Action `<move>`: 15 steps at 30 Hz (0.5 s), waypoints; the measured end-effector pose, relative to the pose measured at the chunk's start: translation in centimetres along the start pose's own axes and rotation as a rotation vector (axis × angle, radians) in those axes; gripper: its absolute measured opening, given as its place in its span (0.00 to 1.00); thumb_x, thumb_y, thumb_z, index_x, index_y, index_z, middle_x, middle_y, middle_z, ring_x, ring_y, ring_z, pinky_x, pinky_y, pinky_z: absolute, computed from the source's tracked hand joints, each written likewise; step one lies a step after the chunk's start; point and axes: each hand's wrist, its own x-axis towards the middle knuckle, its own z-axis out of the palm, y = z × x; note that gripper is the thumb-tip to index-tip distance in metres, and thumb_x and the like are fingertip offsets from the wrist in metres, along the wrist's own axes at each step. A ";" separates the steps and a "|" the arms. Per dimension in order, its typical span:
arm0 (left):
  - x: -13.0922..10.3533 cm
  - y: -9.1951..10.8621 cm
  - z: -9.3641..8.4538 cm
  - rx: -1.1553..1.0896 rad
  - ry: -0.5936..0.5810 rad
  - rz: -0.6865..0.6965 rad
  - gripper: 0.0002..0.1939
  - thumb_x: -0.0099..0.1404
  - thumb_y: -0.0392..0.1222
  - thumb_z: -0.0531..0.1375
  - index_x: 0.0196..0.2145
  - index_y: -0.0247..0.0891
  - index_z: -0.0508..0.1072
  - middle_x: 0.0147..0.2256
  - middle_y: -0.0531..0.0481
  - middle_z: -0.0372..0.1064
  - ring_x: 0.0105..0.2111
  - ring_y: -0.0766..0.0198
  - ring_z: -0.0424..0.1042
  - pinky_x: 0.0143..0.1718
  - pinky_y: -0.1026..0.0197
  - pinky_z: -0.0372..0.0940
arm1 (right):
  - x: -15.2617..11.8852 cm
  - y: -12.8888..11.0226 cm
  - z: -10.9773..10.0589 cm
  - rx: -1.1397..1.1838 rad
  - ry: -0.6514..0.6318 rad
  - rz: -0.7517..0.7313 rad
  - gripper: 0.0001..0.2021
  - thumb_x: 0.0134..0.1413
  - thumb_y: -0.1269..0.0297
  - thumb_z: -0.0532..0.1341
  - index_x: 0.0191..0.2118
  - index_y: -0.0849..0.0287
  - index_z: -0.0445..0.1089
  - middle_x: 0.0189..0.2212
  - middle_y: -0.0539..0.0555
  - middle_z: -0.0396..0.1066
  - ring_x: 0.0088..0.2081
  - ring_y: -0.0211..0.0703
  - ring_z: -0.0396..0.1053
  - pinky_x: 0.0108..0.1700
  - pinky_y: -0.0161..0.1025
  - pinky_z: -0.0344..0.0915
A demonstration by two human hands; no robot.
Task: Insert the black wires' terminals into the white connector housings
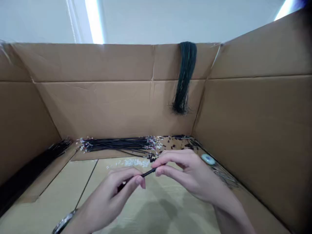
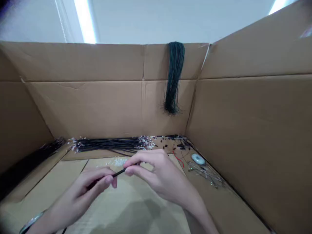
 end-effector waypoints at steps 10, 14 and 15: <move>1.7 -0.7 0.6 0.012 -0.021 -0.032 0.16 0.73 0.50 0.49 0.40 0.40 0.72 0.28 0.54 0.67 0.27 0.66 0.62 0.29 0.65 0.56 | 1.4 1.2 2.1 -0.119 -0.084 0.048 0.15 0.65 0.59 0.58 0.27 0.57 0.71 0.23 0.44 0.69 0.28 0.33 0.64 0.33 0.34 0.55; 2.5 -1.6 1.3 -0.132 0.010 -0.004 0.16 0.72 0.51 0.51 0.37 0.38 0.71 0.22 0.57 0.58 0.22 0.69 0.57 0.22 0.67 0.53 | 1.6 1.3 3.1 -0.067 -0.014 0.092 0.18 0.64 0.58 0.58 0.22 0.59 0.65 0.19 0.45 0.62 0.24 0.33 0.58 0.29 0.34 0.52; 2.6 -1.6 1.5 -0.198 0.004 -0.005 0.18 0.72 0.51 0.50 0.33 0.37 0.70 0.21 0.57 0.57 0.20 0.70 0.57 0.21 0.68 0.54 | 1.6 1.2 3.2 -0.040 -0.001 0.095 0.18 0.63 0.59 0.59 0.22 0.60 0.65 0.19 0.45 0.62 0.24 0.33 0.58 0.28 0.34 0.52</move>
